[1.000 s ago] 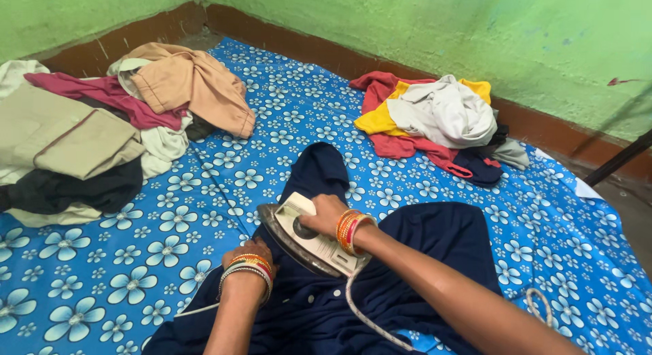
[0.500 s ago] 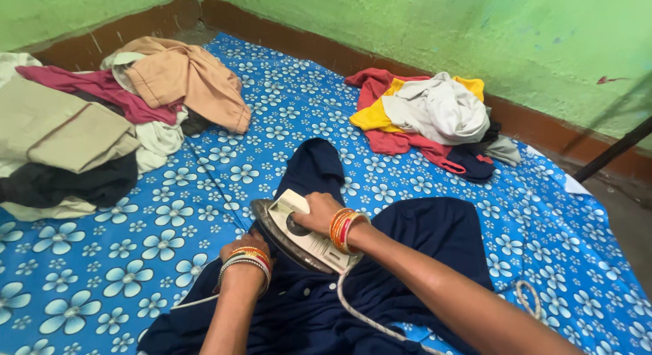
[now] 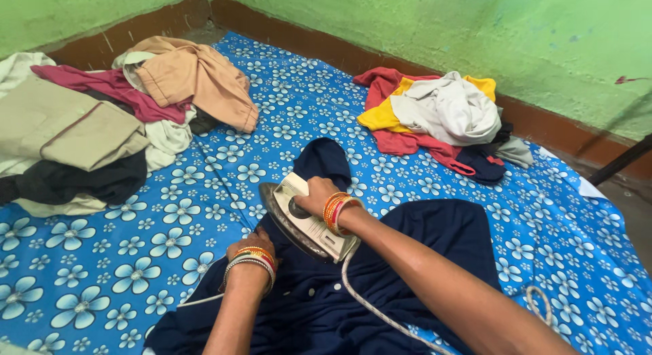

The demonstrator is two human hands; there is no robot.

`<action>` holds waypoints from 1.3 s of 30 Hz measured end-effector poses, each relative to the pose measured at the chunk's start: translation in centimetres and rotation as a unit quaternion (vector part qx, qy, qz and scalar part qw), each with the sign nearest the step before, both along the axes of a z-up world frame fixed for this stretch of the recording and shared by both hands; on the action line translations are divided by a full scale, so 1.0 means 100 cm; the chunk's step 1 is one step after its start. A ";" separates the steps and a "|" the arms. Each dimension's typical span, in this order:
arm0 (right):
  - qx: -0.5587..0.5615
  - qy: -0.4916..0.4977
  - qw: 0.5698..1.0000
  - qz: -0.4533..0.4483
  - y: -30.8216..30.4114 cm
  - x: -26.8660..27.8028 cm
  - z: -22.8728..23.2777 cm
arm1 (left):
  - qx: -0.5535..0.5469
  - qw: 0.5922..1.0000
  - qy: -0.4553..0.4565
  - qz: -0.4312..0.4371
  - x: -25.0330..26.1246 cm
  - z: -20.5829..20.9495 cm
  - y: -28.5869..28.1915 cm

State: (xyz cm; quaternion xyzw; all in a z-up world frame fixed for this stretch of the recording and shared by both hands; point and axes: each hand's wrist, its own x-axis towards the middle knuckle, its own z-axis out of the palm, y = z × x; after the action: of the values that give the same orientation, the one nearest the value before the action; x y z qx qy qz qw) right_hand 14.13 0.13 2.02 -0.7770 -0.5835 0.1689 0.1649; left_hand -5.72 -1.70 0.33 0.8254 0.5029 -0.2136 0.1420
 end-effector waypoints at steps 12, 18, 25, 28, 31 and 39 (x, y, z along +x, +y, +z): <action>0.040 -0.023 0.999 0.025 -0.031 0.017 -0.009 | 0.018 1.000 0.000 -0.009 -0.002 0.008 -0.002; 0.048 -0.012 0.998 -0.048 -0.001 0.034 -0.004 | -0.005 0.999 0.034 -0.022 0.005 0.007 0.006; -0.010 0.008 0.997 -0.070 -0.013 0.034 0.001 | -0.004 1.000 0.024 -0.014 0.002 0.011 0.002; -0.002 -0.007 0.998 -0.059 -0.035 0.039 -0.005 | -0.014 1.000 0.024 0.001 0.000 0.017 -0.002; 0.042 -0.025 0.998 -0.029 -0.059 0.051 -0.007 | -0.022 0.999 0.016 0.028 0.002 0.027 -0.006; 0.095 0.223 0.947 -0.210 -0.107 0.063 0.029 | 0.137 0.990 -0.018 -0.004 0.002 0.034 -0.015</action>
State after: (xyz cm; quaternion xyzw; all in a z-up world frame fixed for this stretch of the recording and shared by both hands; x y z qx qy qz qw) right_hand 20.45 -10.58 4.91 -0.8050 -0.3688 0.2438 0.3956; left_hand -5.54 -3.21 3.72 0.8428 0.5214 -0.1283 0.0359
